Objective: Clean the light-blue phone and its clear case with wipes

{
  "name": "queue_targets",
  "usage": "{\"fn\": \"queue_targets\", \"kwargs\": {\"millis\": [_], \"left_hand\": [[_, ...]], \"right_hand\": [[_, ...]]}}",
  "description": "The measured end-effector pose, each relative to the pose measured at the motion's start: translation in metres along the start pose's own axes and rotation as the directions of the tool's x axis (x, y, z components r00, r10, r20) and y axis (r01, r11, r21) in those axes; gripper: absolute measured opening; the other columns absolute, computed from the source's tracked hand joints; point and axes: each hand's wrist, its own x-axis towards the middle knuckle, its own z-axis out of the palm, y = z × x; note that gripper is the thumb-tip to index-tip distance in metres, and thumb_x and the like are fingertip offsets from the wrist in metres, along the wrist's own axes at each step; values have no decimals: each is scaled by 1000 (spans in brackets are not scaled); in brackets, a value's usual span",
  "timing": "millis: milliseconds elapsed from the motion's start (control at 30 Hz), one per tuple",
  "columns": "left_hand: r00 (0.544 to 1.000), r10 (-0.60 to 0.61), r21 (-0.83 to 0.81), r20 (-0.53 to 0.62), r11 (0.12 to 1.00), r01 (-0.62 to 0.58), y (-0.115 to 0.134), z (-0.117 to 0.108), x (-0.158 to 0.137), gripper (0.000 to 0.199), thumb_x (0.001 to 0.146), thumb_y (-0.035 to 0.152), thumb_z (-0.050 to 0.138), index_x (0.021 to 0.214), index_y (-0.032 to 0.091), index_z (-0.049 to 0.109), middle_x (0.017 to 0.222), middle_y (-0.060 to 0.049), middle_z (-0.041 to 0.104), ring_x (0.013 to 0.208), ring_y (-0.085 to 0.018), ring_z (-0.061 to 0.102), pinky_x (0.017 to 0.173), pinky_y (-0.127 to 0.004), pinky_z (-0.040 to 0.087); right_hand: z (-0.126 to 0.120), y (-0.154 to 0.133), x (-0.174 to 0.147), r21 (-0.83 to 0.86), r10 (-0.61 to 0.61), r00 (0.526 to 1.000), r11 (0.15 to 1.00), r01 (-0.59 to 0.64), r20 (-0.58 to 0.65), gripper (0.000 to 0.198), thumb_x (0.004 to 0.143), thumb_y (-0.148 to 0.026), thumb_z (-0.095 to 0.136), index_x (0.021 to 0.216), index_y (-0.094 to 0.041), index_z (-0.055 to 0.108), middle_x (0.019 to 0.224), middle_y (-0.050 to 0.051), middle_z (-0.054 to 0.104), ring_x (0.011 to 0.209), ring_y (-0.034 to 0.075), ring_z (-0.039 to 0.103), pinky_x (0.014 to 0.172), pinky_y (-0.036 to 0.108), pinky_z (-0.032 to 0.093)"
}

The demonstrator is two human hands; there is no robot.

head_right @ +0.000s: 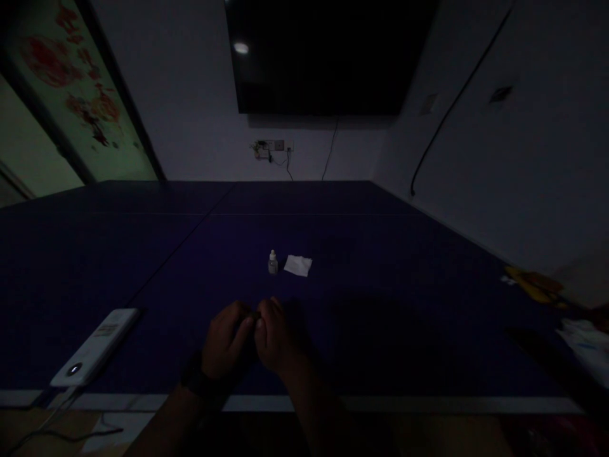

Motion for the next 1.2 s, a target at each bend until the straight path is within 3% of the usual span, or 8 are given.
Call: {"fn": "queue_targets", "kwargs": {"millis": [167,333,667,900,1200], "left_hand": [[999,-16,-120,29,993,20,3,-4,-4,29,103,38,44,86,19,58,83,-4,63,78,-18,58,74,-31,41],[988,-72,-252,136,962,105,10,-13,-2,32,103,42,45,84,20,58,84,-3,63,80,-17,58,76,-31,42],[948,-118,-291,295,934,207,14,-20,10,41,101,52,44,80,19,57,80,-2,57,78,-17,53,74,-30,40],[936,-114,-331,332,916,229,14,-26,13,40,101,52,45,80,20,56,79,-2,56,78,-17,51,73,-30,40],[933,-154,-320,325,911,261,13,-27,12,40,99,54,48,80,20,52,80,-1,53,77,-16,49,73,-29,39]], "right_hand": [[-2,-4,-7,36,29,999,999,-30,32,17,98,-25,28,92,-25,43,87,5,53,83,25,52,83,43,42],[-13,-5,-9,95,50,991,994,-62,120,19,101,-28,28,95,-26,45,90,4,55,87,24,54,87,42,44],[-38,-1,-8,204,120,952,962,-181,281,19,104,-29,33,98,-26,51,93,2,56,88,19,56,83,34,49],[-38,-2,-6,222,131,949,955,-198,286,20,105,-31,35,98,-25,53,92,2,56,86,19,57,80,33,50],[-25,4,-9,314,128,978,933,-174,163,26,105,-44,43,94,-24,56,88,1,58,81,18,57,75,30,49]]}}
